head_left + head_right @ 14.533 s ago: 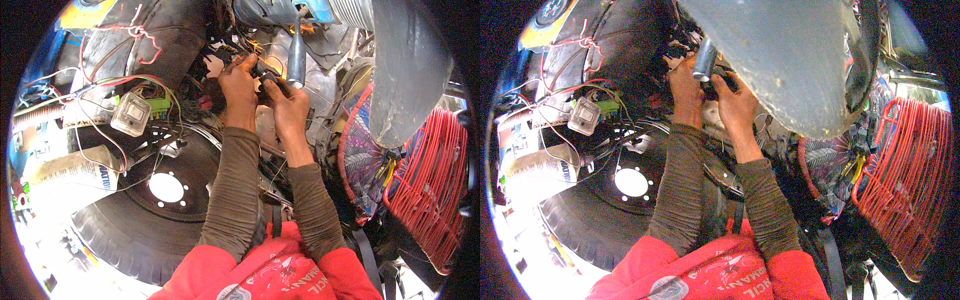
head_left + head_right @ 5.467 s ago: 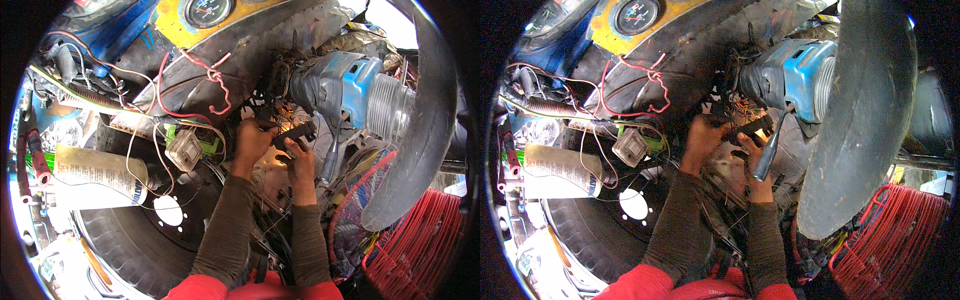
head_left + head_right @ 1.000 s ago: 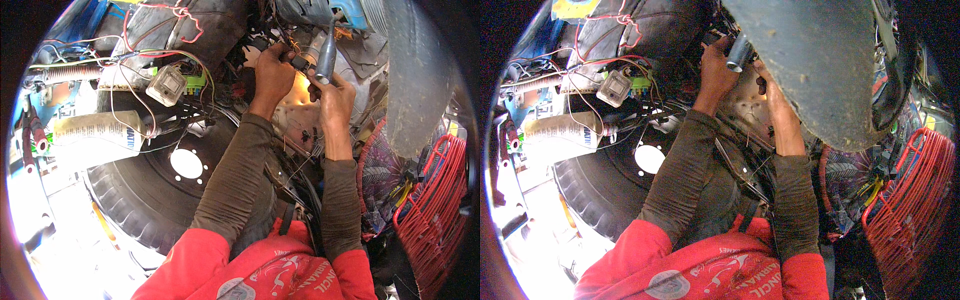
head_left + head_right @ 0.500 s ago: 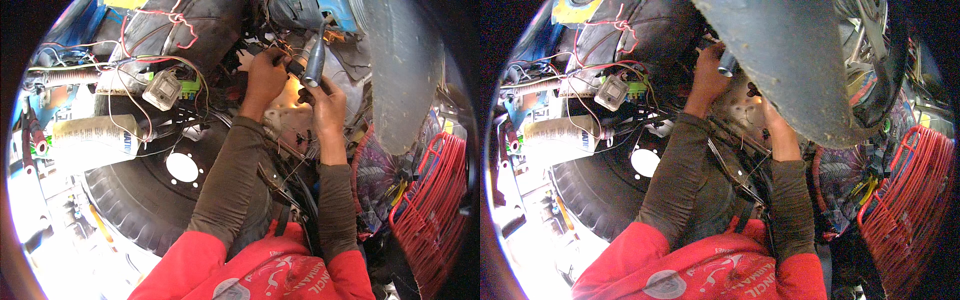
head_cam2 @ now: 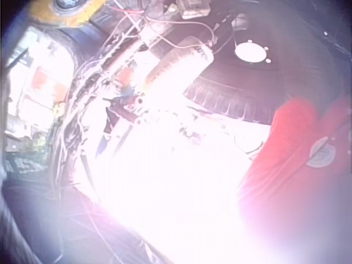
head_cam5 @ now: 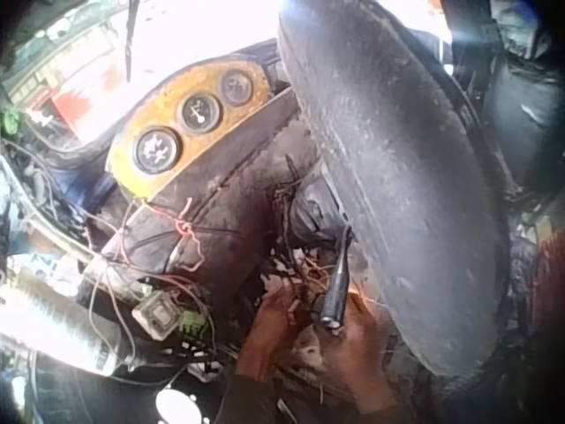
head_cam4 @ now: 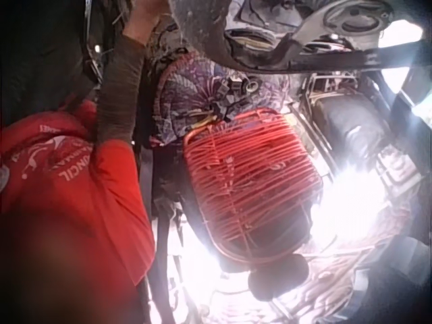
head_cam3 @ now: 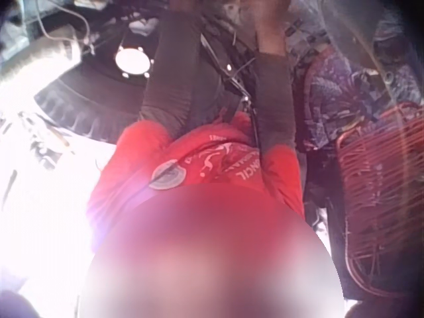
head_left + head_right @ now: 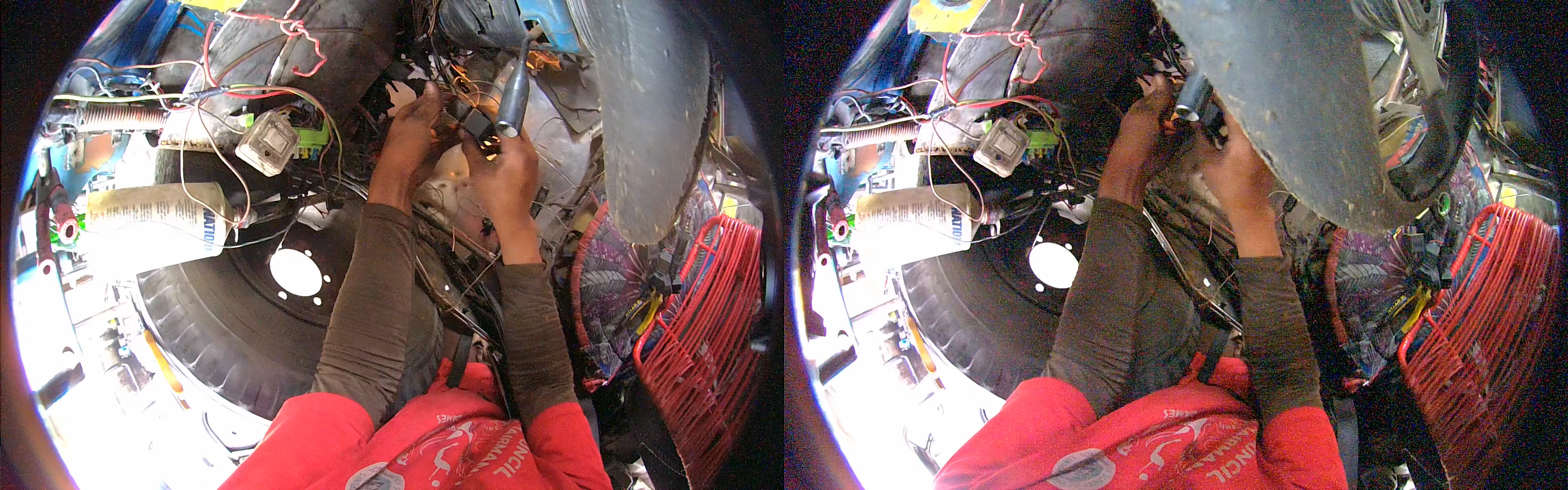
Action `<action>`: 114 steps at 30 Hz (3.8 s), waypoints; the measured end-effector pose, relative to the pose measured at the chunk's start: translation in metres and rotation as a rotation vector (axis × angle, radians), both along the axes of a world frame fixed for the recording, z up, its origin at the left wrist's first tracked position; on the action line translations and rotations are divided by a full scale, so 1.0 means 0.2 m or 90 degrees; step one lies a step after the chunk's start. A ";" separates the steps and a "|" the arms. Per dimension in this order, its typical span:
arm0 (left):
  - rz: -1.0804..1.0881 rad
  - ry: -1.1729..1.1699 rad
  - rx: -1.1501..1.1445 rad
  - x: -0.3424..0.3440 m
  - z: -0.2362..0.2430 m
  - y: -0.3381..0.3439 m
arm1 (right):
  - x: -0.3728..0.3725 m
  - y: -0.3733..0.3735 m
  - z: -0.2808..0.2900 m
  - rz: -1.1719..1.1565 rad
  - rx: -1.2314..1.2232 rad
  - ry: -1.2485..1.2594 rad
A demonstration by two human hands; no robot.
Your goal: The person works inside the driver's compartment of a three-wheeled vehicle, using a flashlight and a screwdriver to manipulate and connect wires near the steering column and dashboard. The person repeatedly probes and adjusts the wiring harness while illuminating the area.
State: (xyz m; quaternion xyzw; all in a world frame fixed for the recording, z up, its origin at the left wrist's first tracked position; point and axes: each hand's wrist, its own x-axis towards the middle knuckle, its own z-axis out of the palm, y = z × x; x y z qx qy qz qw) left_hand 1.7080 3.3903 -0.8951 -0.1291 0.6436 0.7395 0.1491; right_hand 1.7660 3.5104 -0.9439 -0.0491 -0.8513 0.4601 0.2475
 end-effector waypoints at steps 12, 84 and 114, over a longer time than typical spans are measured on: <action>0.113 0.055 0.138 0.00 -0.07 0.00 | 0.28 0.07 0.10 0.014 -0.012 0.066; 0.195 0.075 -0.004 -0.02 0.00 -0.04 | -0.36 -0.01 0.06 0.174 0.275 0.209; -0.103 0.497 -0.559 -0.13 -0.07 0.03 | -0.36 0.35 -0.13 0.388 -0.361 -0.143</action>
